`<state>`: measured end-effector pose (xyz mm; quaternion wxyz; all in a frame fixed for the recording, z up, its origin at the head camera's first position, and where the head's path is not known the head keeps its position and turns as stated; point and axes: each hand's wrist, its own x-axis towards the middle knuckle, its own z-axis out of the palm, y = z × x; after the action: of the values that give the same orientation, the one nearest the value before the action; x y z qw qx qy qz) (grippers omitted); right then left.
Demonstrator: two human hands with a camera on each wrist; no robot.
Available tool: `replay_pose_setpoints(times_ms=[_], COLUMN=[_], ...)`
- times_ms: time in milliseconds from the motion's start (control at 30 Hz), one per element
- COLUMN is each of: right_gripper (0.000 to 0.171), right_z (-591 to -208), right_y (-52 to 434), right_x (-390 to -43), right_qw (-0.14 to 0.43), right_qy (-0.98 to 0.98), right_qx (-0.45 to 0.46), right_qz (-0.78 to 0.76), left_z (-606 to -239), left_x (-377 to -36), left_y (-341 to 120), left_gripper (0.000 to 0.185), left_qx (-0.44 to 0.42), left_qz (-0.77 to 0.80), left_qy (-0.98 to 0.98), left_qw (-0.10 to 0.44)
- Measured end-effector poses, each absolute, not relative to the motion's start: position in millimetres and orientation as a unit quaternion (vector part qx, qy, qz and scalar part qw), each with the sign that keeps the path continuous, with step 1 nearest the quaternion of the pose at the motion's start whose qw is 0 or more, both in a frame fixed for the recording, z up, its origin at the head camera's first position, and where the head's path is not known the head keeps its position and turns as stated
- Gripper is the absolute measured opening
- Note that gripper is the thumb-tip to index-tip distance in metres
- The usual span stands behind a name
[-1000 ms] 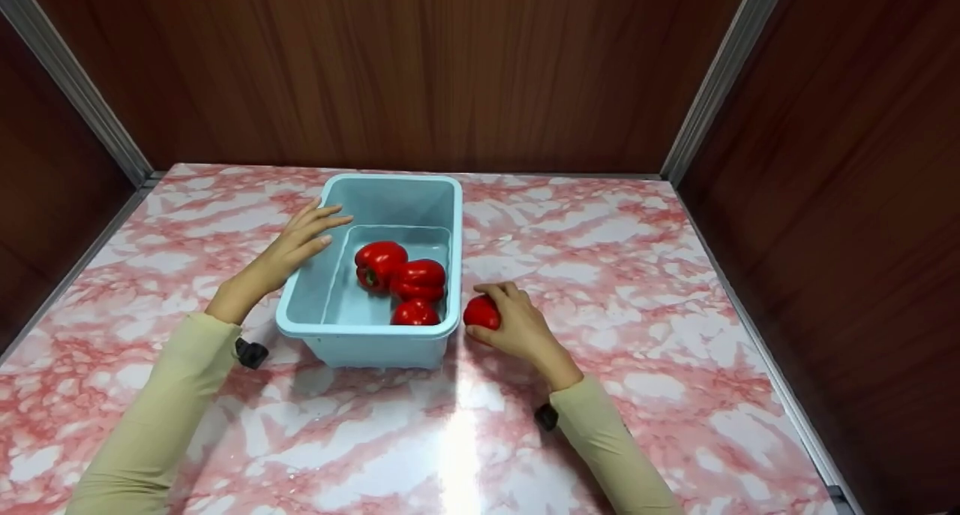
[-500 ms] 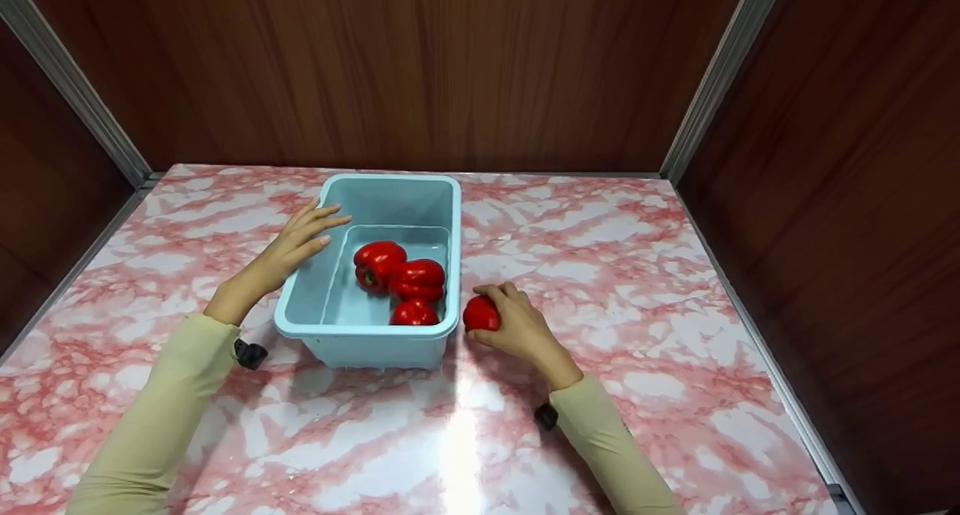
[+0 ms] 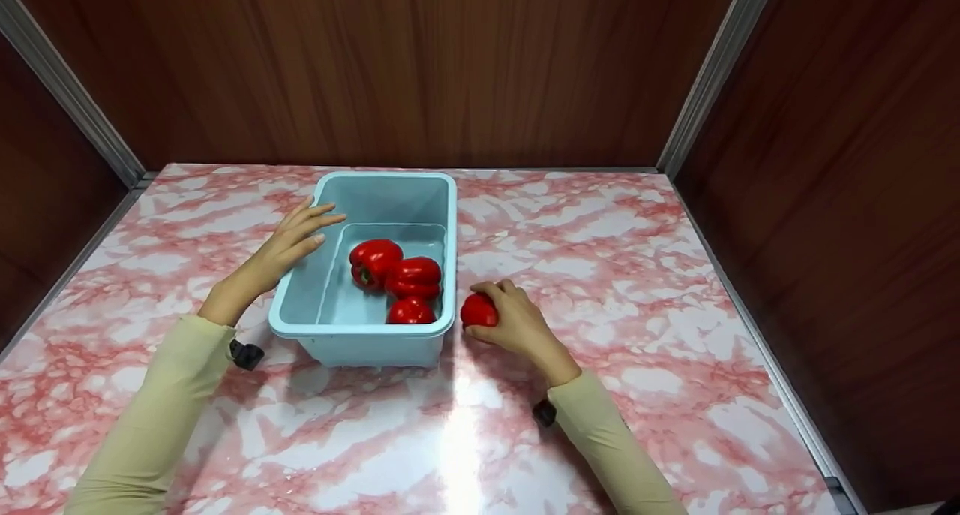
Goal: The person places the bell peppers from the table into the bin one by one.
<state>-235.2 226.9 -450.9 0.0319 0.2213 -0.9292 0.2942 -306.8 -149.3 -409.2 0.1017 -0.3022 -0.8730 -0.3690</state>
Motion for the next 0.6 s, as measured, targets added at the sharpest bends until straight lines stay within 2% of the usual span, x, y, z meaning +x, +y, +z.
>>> replay_pose_setpoints(times_ms=[600], right_gripper=[0.06], right_z=[-441.0], right_y=[228.2], right_x=[-235.8], right_qw=[0.058], right_qy=[-0.918], right_qx=[0.219], right_qz=[0.324], left_z=[-408.9], left_x=[-306.2], left_y=[-149.2], left_gripper=[0.044], left_qx=[-0.3], left_qz=[-0.371], left_qy=[-0.873], left_qw=[0.097])
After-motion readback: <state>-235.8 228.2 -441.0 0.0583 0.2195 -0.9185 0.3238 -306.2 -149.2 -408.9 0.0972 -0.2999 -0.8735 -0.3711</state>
